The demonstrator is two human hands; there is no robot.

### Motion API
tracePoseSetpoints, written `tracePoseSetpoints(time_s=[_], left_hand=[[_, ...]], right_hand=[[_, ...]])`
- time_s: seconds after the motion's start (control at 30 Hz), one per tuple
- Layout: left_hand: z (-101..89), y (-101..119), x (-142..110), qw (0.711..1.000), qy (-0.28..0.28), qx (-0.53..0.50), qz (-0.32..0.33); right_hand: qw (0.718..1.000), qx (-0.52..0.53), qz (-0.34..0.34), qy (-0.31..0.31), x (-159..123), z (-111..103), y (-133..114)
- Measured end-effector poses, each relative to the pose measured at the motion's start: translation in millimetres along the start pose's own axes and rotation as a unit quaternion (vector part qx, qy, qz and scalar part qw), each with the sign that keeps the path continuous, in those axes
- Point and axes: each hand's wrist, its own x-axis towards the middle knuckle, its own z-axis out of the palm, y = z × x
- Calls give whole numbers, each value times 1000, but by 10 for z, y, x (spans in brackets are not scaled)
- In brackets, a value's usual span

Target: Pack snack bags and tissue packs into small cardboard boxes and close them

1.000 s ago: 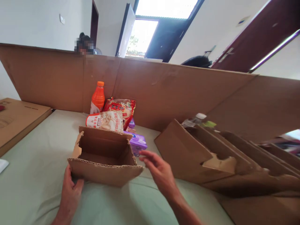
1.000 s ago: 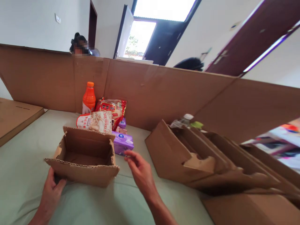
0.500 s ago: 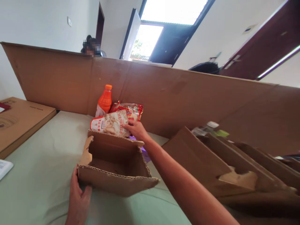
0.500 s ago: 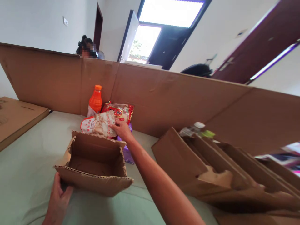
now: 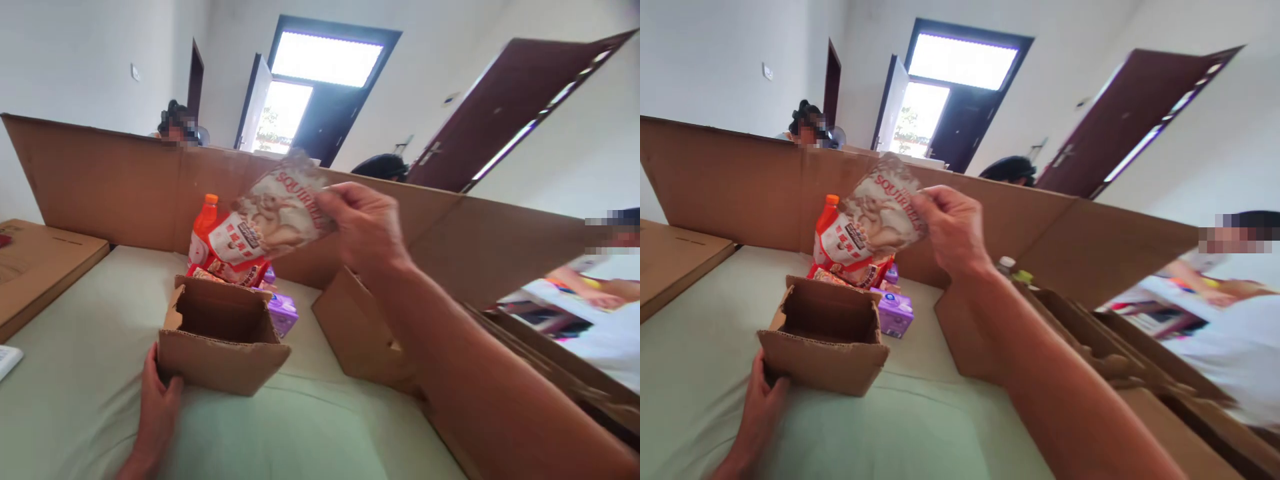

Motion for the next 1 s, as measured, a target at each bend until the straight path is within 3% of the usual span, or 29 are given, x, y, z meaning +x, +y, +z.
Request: tracePoseSetpoints(time_s=[0.1,0.17,0.27,0.4,0.5,0.57,0.67,0.73,0.87,1.0], left_hand=[[19,41,54,1000,10,-22,-2],[18,73,95,999,14,-33,-1],[-20,177,93,998,54,6,29],[-76,460,-181,976,110,95,164],[-28,699,-528,960,17,63,273],[77,824,-713,956,-83,12,281],[300,938,-826,950,-246,-82,174],[434,975,-823,930,-327,-151,78],[536,962,-837,891,-394,-217,-66],[454,892,-951,808,-503,-248,-181]], right_hand=[[989,-127,-31,65,-243,-562,-397],[973,-217,-34,72,-424,-864,-632],[956,-291,-16,30,-694,-1169,-886],[954,-280,63,-88,-991,-1348,-988],[959,-214,122,-139,-1141,-1383,-969],[963,-169,148,-148,-1210,-1370,-951],[961,-103,200,-160,-1275,-1315,-914],[955,-70,233,-169,-1307,-1281,-856],[940,-39,286,-184,-1394,-1273,-621],[907,5,376,-192,-1586,-1276,-319]])
